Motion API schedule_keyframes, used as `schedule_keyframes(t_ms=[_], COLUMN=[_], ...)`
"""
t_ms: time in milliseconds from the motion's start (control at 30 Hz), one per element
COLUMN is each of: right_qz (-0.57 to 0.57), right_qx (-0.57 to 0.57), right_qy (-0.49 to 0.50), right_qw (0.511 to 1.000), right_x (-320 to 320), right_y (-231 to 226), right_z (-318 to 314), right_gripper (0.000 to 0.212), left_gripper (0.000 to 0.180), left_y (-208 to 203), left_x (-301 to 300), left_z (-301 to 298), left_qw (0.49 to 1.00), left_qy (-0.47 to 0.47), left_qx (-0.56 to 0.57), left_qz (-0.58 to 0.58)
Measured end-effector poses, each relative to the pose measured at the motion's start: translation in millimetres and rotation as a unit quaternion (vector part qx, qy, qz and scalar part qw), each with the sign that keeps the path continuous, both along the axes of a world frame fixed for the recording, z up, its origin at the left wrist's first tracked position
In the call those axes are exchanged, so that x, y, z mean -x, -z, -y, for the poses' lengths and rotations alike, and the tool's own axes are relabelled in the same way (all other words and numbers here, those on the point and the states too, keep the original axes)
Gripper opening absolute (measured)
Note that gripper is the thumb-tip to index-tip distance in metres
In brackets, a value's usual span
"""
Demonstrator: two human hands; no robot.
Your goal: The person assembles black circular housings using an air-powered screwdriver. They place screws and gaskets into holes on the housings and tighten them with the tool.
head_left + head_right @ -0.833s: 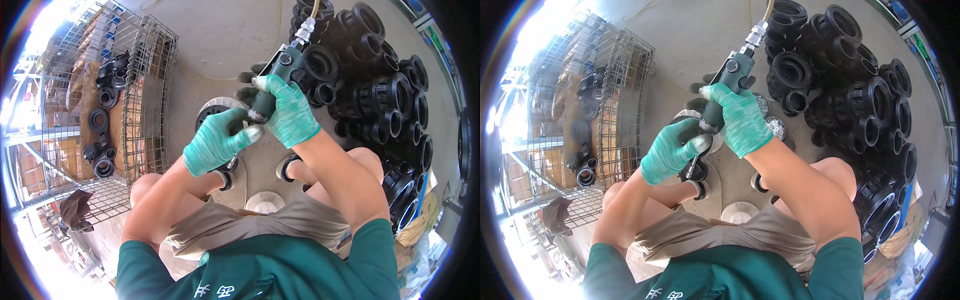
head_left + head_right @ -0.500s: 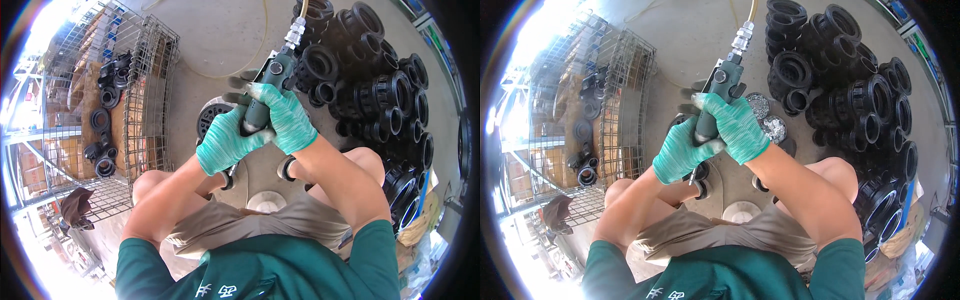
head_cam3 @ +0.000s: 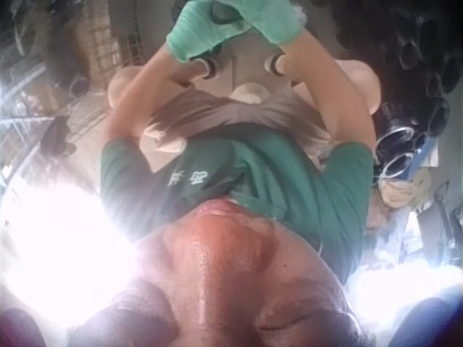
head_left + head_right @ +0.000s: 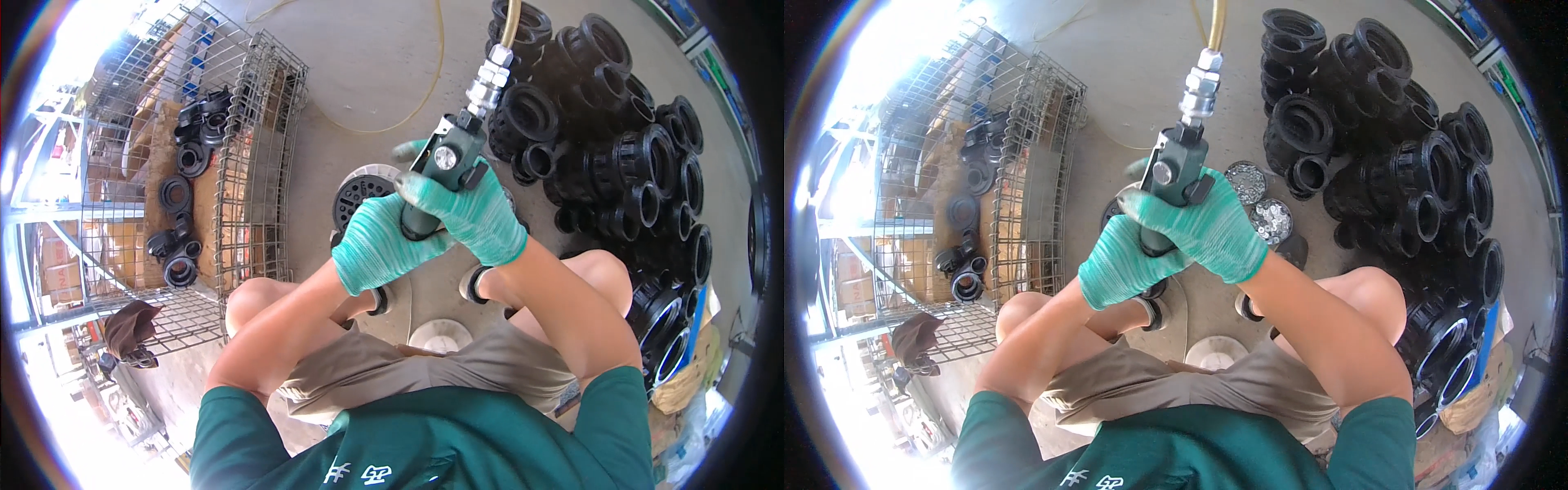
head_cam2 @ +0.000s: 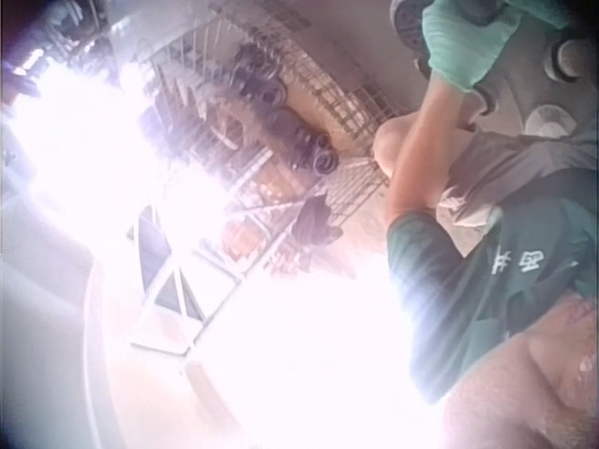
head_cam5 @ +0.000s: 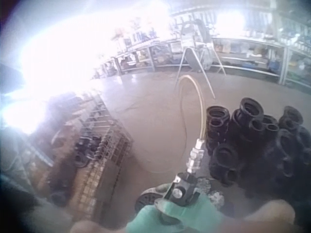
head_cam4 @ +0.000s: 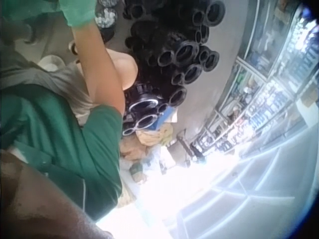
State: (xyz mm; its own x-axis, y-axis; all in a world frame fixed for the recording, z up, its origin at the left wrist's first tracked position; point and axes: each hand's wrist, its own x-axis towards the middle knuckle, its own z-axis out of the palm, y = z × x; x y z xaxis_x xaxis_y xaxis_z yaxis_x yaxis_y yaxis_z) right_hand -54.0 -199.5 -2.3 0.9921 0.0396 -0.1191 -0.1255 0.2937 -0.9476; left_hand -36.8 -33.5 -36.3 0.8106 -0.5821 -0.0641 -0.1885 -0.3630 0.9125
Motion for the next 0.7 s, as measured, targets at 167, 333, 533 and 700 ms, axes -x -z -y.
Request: schedule_keyframes(t_ms=[167, 333, 533, 700], right_qz=[0.039, -0.025, -0.042, -0.07], right_qx=[0.104, 0.068, -0.033, -0.016], right_qy=[0.009, -0.027, 0.031, 0.063], right_qw=[0.994, 0.997, 0.998, 0.995], right_x=[10, 15, 14, 2], right_y=[3, 4, 7, -6], right_z=[-2, -1, 0, 26], right_gripper=[0.031, 0.029, 0.02, 0.018], left_gripper=[0.032, 0.029, 0.035, 0.041], left_y=[15, 5, -7, -33], left_x=[1, 10, 3, -29], left_z=[2, 0, 4, -16], left_qw=[0.997, 0.997, 0.984, 0.959], left_qy=[0.015, 0.077, 0.135, 0.027], left_qx=[-0.046, 0.028, -0.023, 0.087], left_qz=[0.053, 0.003, -0.116, -0.27])
